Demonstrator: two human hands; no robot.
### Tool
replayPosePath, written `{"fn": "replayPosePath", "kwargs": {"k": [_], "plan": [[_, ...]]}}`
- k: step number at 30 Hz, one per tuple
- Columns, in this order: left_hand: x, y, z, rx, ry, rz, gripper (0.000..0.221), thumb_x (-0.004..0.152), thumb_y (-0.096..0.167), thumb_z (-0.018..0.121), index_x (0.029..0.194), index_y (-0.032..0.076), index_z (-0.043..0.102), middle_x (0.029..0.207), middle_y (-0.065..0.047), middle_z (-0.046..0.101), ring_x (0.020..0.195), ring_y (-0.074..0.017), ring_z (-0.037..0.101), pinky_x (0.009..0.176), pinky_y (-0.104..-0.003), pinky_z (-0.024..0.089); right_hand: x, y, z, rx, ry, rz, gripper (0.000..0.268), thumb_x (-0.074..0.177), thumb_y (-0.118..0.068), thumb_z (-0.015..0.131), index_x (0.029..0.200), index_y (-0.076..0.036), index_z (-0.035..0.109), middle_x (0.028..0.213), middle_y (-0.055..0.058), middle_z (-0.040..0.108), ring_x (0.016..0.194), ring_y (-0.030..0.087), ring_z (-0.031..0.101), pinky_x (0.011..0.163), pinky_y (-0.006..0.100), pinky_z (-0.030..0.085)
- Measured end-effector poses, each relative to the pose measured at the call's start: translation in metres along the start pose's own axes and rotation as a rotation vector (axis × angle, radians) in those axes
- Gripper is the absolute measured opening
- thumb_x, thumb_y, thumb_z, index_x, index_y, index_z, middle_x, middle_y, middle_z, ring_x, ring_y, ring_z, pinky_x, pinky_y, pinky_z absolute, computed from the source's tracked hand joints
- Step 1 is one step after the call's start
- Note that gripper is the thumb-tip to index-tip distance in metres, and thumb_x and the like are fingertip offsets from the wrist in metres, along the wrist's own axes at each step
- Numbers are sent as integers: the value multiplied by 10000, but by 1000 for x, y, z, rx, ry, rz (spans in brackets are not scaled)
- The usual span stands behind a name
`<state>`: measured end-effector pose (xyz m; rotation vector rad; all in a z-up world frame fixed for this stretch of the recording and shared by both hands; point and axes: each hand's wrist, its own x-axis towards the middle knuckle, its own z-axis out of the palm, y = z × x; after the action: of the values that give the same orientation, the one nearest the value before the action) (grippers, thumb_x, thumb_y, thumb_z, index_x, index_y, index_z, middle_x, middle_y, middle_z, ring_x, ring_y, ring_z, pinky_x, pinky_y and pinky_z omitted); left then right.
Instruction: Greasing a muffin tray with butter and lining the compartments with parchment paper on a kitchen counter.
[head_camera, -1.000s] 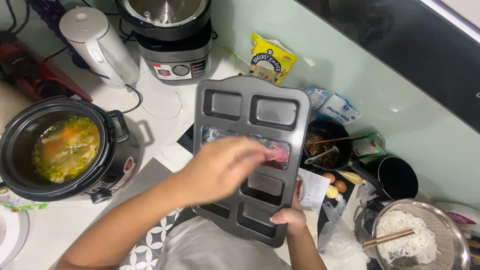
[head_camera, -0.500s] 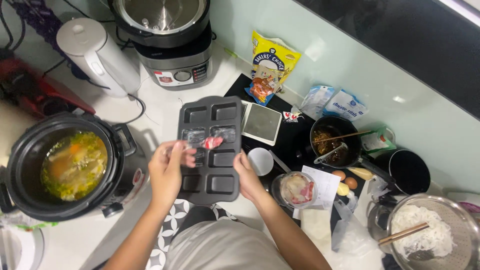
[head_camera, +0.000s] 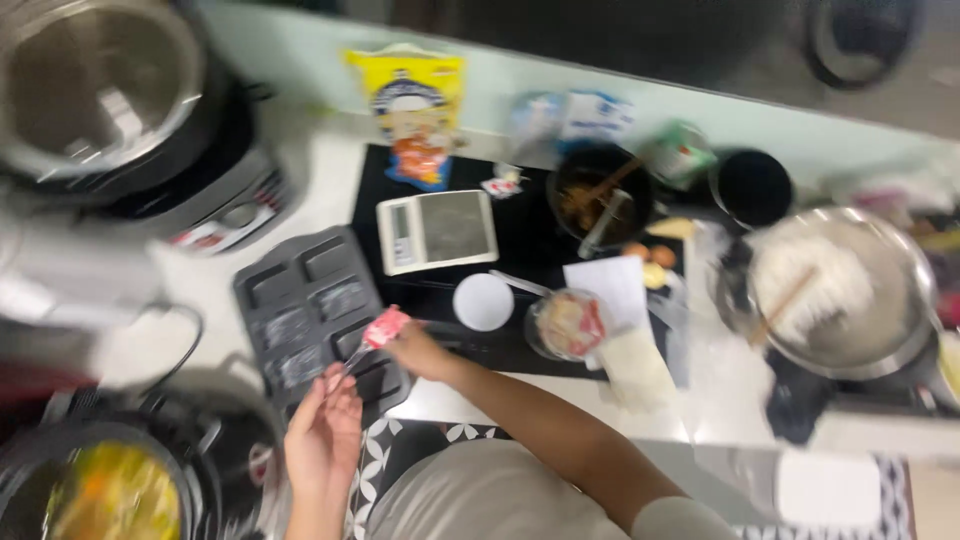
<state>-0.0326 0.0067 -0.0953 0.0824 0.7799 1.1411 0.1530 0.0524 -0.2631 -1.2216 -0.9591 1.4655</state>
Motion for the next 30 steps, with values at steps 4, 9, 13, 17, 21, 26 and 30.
{"fn": "replayPosePath", "kwargs": {"k": [4,9,13,17,21,26,30], "plan": [[11,-15,26,151,-46,-97,311,984,69,563,1256,-69,625,1106,-137,703,1021,-212,670,833,-311,499,-3,-1,8,-367,22,-257,207,956,-176,715,1121,-54,698,1101,175,660,1065,299,612,932,422,485],[31,-54,31,233,-438,-240,367,1018,51,603,1365,-67,581,1197,-236,702,953,-234,636,832,-334,501,-61,-64,-15,-865,71,-410,451,721,-324,748,1013,-1,630,988,208,634,949,378,572,870,460,472],[19,-92,75,490,-733,-312,409,970,40,603,1353,-100,573,1136,-289,713,819,-283,681,733,-393,549,-200,-124,-76,-1002,-244,10,612,918,-473,629,1319,-14,572,1015,247,680,897,436,691,785,524,553],[-16,-174,137,624,-1017,-349,328,979,7,611,1281,-122,606,1086,-321,746,747,-287,718,664,-408,580,-359,-209,-203,-978,35,668,526,887,-524,685,1115,-51,727,1151,180,670,1113,423,624,753,715,456],[-89,-303,214,837,-966,-770,310,949,87,618,1202,-92,635,1018,-262,764,702,-242,712,607,-370,563,-476,-149,-348,-1101,741,901,404,918,-449,674,1033,-66,729,1041,181,734,1000,358,719,823,457,586],[-164,-519,293,823,-876,-1032,291,980,165,603,1189,-27,665,1043,-148,763,751,-155,682,637,-303,527,-534,-27,-467,-1017,1198,525,401,840,-337,724,1084,-26,659,1045,208,661,932,418,672,754,499,549],[-185,-706,371,689,-872,-972,269,1007,215,604,1202,33,638,1081,-71,740,808,-135,685,680,-291,567,-538,-70,-473,-714,1140,186,257,857,-82,641,1110,-37,642,1011,204,678,925,407,678,791,469,542]]}}
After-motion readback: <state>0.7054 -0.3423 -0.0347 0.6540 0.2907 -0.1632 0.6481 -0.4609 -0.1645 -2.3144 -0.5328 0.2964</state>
